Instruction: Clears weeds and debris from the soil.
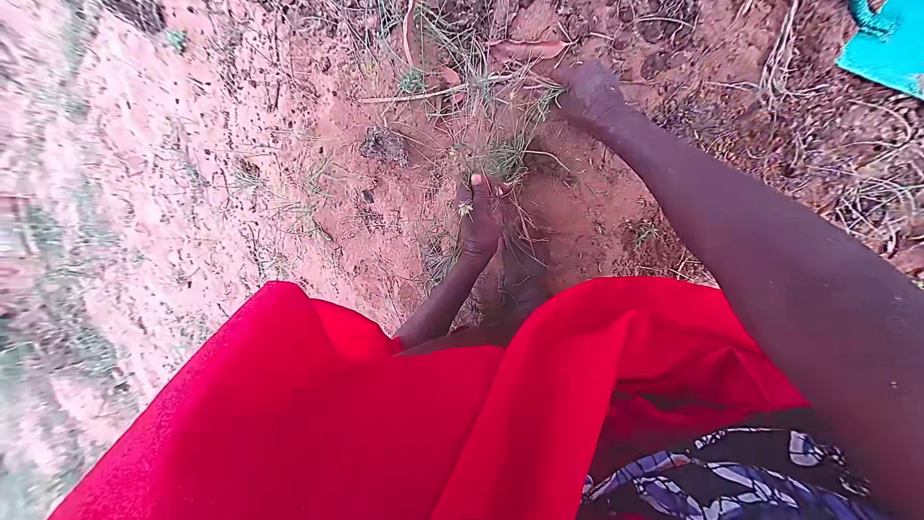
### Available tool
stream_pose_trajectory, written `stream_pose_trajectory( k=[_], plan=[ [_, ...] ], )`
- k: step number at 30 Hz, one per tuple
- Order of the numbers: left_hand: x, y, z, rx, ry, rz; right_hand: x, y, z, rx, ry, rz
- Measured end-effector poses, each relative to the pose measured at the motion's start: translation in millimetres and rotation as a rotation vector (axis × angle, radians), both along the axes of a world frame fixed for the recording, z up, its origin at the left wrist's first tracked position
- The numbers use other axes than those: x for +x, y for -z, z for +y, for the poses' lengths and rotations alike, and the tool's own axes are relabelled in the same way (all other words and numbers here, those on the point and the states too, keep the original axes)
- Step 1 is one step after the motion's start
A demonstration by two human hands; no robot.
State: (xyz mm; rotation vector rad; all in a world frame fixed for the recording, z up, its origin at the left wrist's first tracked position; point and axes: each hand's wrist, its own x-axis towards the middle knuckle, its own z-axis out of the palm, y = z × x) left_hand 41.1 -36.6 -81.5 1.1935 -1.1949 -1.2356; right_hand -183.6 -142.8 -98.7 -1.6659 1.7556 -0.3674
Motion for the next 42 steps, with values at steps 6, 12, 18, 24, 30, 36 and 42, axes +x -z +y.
stream_pose_trajectory(
  k=[6,12,18,24,30,36,42],
  plan=[
    [-21.3,-24.8,-41.7,0.169,-0.117,0.191,13.5,2.1,2.4,0.093,0.438,-0.163],
    [-12.0,-33.4,-30.4,0.399,-0.236,0.281,45.3,8.9,112.7,-0.028,0.364,-0.312],
    [-26.8,-46.5,-22.8,0.384,-0.215,0.211,85.4,-8.5,112.9,-0.029,0.053,-0.184],
    [-26.8,-49.1,-34.5,0.326,-0.229,0.164,125.4,-3.9,78.6,-0.219,0.050,-0.207],
    [-17.7,-48.5,-32.0,0.286,-0.219,0.132,121.5,0.6,71.6,-0.300,-0.122,-0.373],
    [-15.0,-50.4,-51.4,0.318,-0.277,0.173,117.9,-5.8,45.9,-0.087,-0.211,-0.491],
    [-9.3,-46.9,-61.1,0.391,-0.341,0.185,112.9,-46.2,55.3,0.014,-0.212,-0.307]
  ],
)
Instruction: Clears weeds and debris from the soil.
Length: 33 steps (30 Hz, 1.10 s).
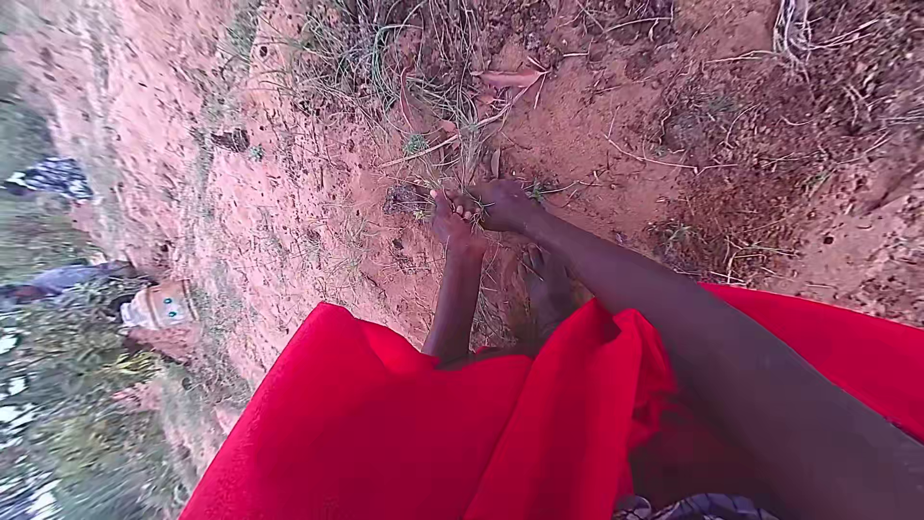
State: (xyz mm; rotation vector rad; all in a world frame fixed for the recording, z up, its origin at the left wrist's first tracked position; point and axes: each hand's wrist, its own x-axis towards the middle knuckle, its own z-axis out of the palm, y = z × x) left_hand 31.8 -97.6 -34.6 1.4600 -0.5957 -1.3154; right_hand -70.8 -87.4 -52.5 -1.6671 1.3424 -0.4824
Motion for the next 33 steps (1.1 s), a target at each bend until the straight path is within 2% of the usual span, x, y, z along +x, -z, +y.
stream_pose_trajectory(
  k=[1,2,5,8,13,14,16,18,21,23,25,28,33],
  plan=[
    [-3.3,-1.2,1.7,0.020,-0.010,0.002,7.1,20.7,2.2,-0.065,0.063,-0.075],
    [-7.8,-3.4,6.6,0.047,-0.015,-0.002,6.6,25.3,3.7,-0.014,0.043,-0.096],
    [-17.6,-12.0,25.8,0.091,0.055,-0.001,-0.1,18.7,25.7,0.136,0.066,-0.133],
    [-22.9,-26.9,71.1,0.080,0.213,-0.032,4.6,14.5,83.4,0.177,0.178,-0.226],
    [-37.7,-23.0,105.8,0.091,0.347,-0.005,-31.8,18.5,115.9,0.112,0.123,-0.156],
    [-38.1,-26.7,105.3,0.096,0.396,-0.023,-42.2,18.6,116.4,0.137,0.136,-0.167],
    [-36.7,-38.8,89.5,-0.021,0.494,-0.050,-75.0,17.7,111.4,0.082,0.244,-0.169],
    [-18.6,-49.4,66.8,-0.201,0.570,-0.172,-116.7,18.8,107.8,0.025,0.453,-0.159],
    [15.5,-57.4,32.6,-0.365,0.515,-0.320,-183.9,8.3,114.9,0.040,0.827,-0.144],
    [27.2,-52.2,20.2,-0.379,0.500,-0.423,-219.7,9.3,125.9,0.051,1.047,-0.200],
    [31.5,-35.4,13.4,-0.326,0.593,-0.590,-233.8,14.4,132.3,0.067,1.206,-0.319],
    [24.9,-8.5,7.0,-0.276,0.845,-0.872,-222.9,29.2,127.3,0.205,1.236,-0.425],
    [18.6,33.6,-5.6,-0.725,1.420,-1.416,-161.1,58.3,108.7,0.326,1.051,-0.350]
  ],
)
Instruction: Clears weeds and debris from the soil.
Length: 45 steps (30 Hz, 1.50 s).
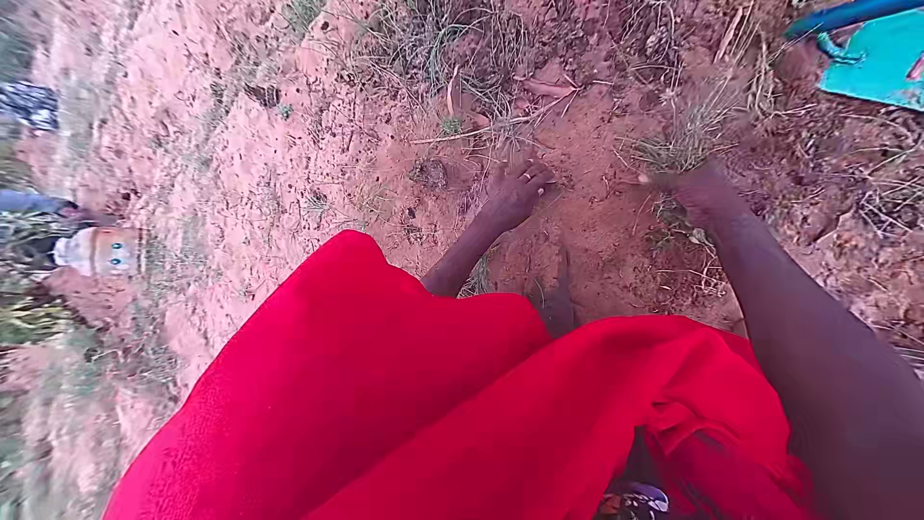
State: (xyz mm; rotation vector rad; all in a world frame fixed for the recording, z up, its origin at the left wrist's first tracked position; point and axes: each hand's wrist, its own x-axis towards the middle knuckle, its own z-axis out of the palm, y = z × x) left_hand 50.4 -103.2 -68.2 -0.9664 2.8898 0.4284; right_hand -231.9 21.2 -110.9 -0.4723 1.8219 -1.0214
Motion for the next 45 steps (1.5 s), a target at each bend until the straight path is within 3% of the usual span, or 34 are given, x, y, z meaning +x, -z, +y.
stream_pose_trajectory(
  k=[2,6,9,11,14,16,17,21,24,29,33,37,45],
  plan=[
    [11.0,7.7,-13.4,-0.054,0.041,-0.165,18.6,2.5,-6.9,0.043,-0.018,0.003],
    [73.7,-4.4,-54.3,-0.149,-0.324,-0.312,30.3,-14.2,-19.8,0.102,0.045,0.012],
    [119.3,-35.2,-71.6,-0.117,-0.640,-0.333,33.7,-22.2,-28.7,0.078,0.082,0.022],
    [120.8,-72.2,-70.1,-0.061,-0.767,-0.271,33.8,-16.6,-32.7,0.076,0.100,0.024],
    [102.6,-94.1,-54.0,-0.193,-0.557,-0.049,34.0,-8.3,-37.3,0.084,0.110,0.028],
    [78.0,-78.7,-41.4,-0.217,-0.290,0.199,32.9,-6.5,-36.3,0.076,0.122,0.021],
    [59.3,-72.4,-31.6,-0.096,-0.245,0.212,31.6,-5.3,-35.2,0.073,0.124,0.016],
    [-9.8,-31.2,-30.9,0.403,-0.543,-0.132,31.4,2.2,-31.0,0.024,0.144,-0.009],
    [-40.3,-16.8,-50.9,0.364,-0.728,-0.107,33.9,1.9,-30.3,0.018,0.130,0.022],
    [-63.5,9.0,-78.9,0.261,-0.823,0.169,32.8,11.9,-20.3,0.022,0.083,0.066],
    [-64.0,20.7,-88.5,0.375,-0.986,0.437,29.9,13.7,-16.8,0.005,0.061,0.052],
    [-55.1,45.0,-89.9,0.451,-1.007,0.686,30.7,13.7,-17.2,-0.028,0.091,0.019],
    [-58.0,25.4,-86.2,0.472,-0.912,0.420,28.2,14.7,-17.3,0.056,0.062,0.041]
  ],
)
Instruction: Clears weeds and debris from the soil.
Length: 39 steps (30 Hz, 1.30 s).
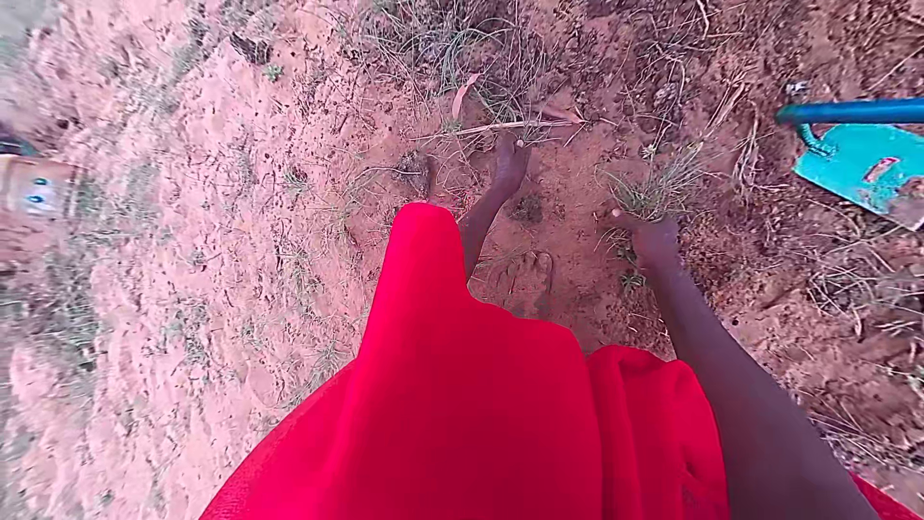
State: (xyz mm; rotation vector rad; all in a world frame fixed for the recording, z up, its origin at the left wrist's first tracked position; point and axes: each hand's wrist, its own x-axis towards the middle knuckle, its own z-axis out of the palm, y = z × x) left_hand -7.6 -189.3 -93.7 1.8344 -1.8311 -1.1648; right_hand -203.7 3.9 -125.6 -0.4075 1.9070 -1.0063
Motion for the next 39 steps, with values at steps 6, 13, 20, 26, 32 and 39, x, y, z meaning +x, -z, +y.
stream_pose_trajectory(
  k=[6,13,20,26,32,39],
  plan=[
    [17.8,-9.4,62.8,-0.165,-0.065,0.132,1.4,-5.2,0.1,-0.045,0.024,-0.022],
    [47.4,-46.1,68.9,-0.133,-0.419,0.708,-1.5,-8.2,-6.0,-0.153,0.169,-0.175],
    [-7.8,-45.3,108.9,0.074,0.156,0.252,38.7,-55.6,-28.7,-0.252,-0.047,-0.528],
    [-9.1,-51.0,116.8,0.058,0.428,0.005,53.6,-47.8,-44.8,-0.215,-0.004,-0.431],
    [-4.6,-62.8,36.3,-0.466,0.203,0.138,21.7,-37.8,-67.7,-0.208,0.325,-0.297],
    [-13.4,-29.4,-47.5,-0.062,0.163,-0.504,30.6,-35.4,-77.1,-0.078,0.185,-0.228]
  ],
)
